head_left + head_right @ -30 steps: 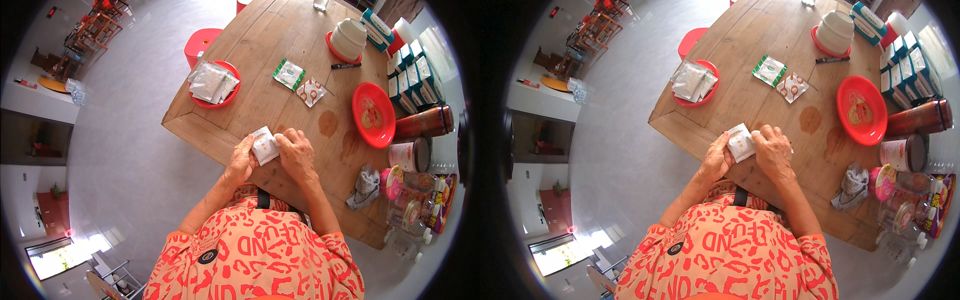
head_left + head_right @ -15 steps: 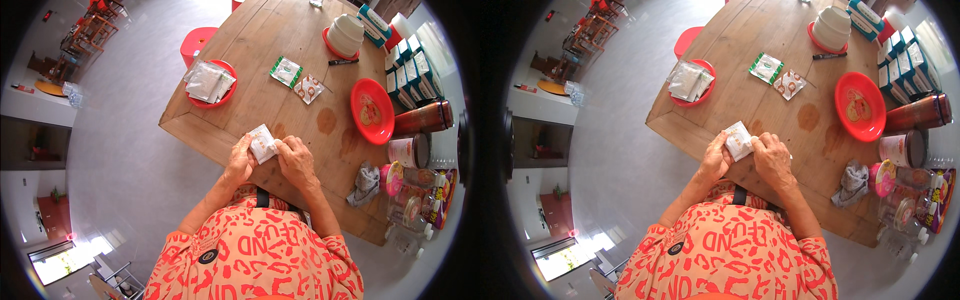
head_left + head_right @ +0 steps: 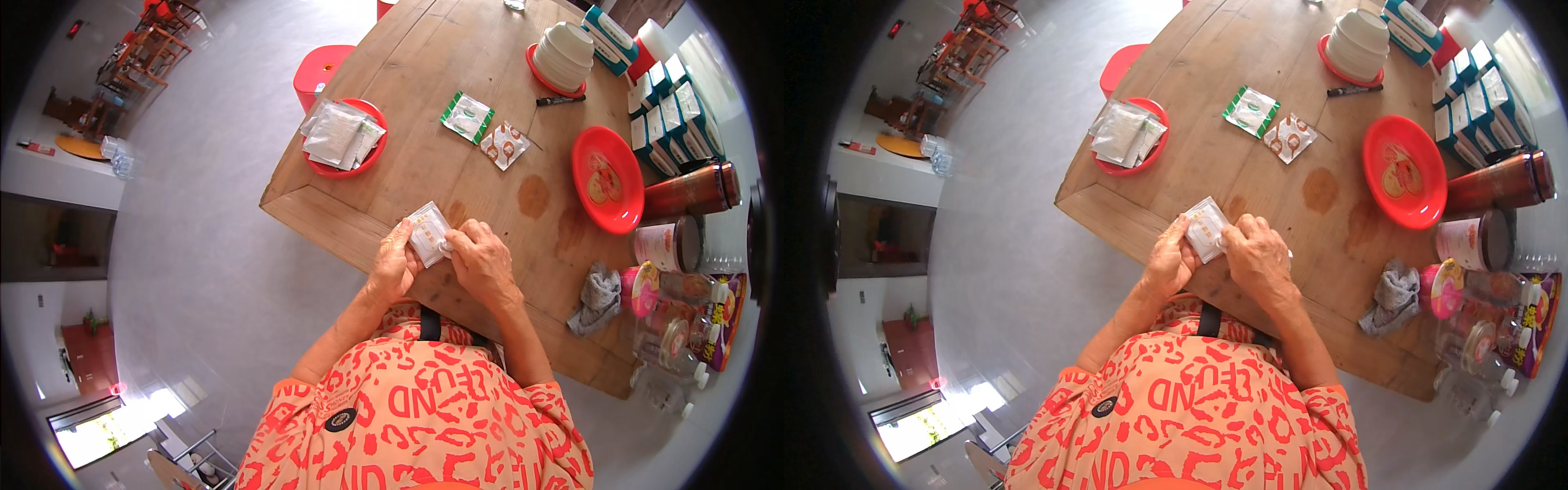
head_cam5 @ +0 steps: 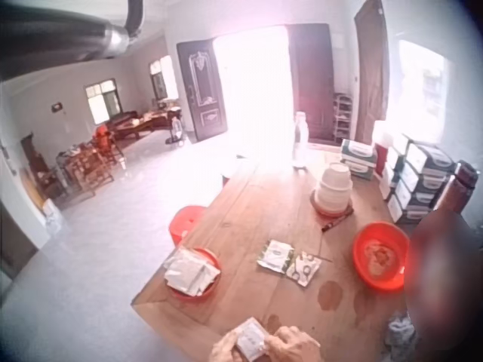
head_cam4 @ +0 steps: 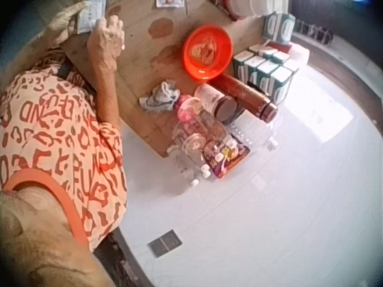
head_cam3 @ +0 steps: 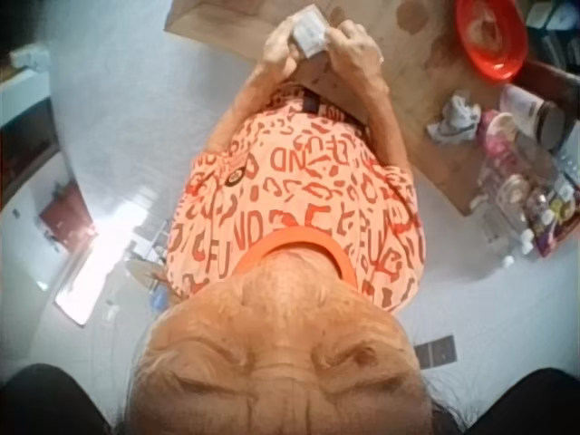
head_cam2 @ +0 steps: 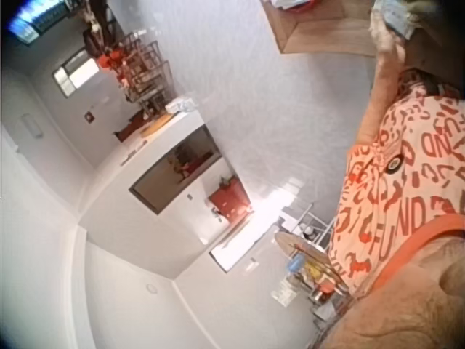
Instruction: The person wipes the surface of small sealed packets with a white cloth, handling them one at a time. They pick up each packet from a red bowl, wipe it, and place it on the wooden table, repeating the process for several packets.
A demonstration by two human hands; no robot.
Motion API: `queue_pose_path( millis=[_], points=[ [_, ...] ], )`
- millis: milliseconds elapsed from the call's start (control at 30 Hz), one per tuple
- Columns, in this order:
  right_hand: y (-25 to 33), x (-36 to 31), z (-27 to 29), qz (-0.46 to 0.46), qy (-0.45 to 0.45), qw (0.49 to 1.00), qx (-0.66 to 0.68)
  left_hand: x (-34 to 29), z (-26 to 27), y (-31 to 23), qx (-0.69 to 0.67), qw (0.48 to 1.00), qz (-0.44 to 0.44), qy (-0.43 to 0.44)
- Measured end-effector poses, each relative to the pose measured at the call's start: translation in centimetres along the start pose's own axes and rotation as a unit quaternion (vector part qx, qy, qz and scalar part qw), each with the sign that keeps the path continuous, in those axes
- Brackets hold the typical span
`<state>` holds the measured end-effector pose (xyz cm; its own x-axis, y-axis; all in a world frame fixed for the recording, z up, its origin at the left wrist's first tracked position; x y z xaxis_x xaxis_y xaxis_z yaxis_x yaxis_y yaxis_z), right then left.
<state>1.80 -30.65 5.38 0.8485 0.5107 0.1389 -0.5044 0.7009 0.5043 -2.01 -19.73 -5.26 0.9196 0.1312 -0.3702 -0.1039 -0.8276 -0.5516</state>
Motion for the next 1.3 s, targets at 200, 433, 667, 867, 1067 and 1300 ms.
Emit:
queue_pose_path(
  millis=[200, 433, 667, 867, 1067, 1300],
  points=[
    [-2.8, -1.5, 2.9, -0.043, 0.005, 0.995, 0.09, -0.2, -0.1, -0.2, 0.018, 1.0, 0.004, -0.022],
    [0.6, 2.3, 1.2, -0.001, -0.149, 0.987, 0.064, -0.3, -0.6, -0.1, -0.003, 0.999, 0.027, -0.026],
    [2.3, 0.0, -2.2, 0.066, 0.009, 0.996, -0.066, -0.2, 0.1, -0.3, 0.004, 1.0, -0.011, -0.013],
    [2.2, -2.3, -1.9, 0.117, 0.054, 0.99, -0.051, -0.3, 0.0, 0.1, -0.012, 1.0, 0.009, -0.004],
    [2.1, -4.1, -0.6, 0.108, 0.06, 0.991, 0.048, -0.2, 0.5, 0.4, 0.0, 1.0, 0.027, -0.003],
    [-2.5, -2.4, 4.8, -0.009, -0.057, 0.991, 0.123, -0.2, -0.1, 0.1, -0.001, 1.0, 0.021, -0.015]
  ],
)
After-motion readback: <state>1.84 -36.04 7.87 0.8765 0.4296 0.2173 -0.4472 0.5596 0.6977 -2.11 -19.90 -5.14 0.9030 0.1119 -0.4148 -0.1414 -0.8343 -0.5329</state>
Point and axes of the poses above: each hand's wrist, its own x-axis towards the middle knuckle, its own z-axis out of the back of the hand, y = z × x, the point moved 9 cm from there along x, towards the middle knuckle, and after that the axes turned 8 degrees about -z, right-handed, at the moved point
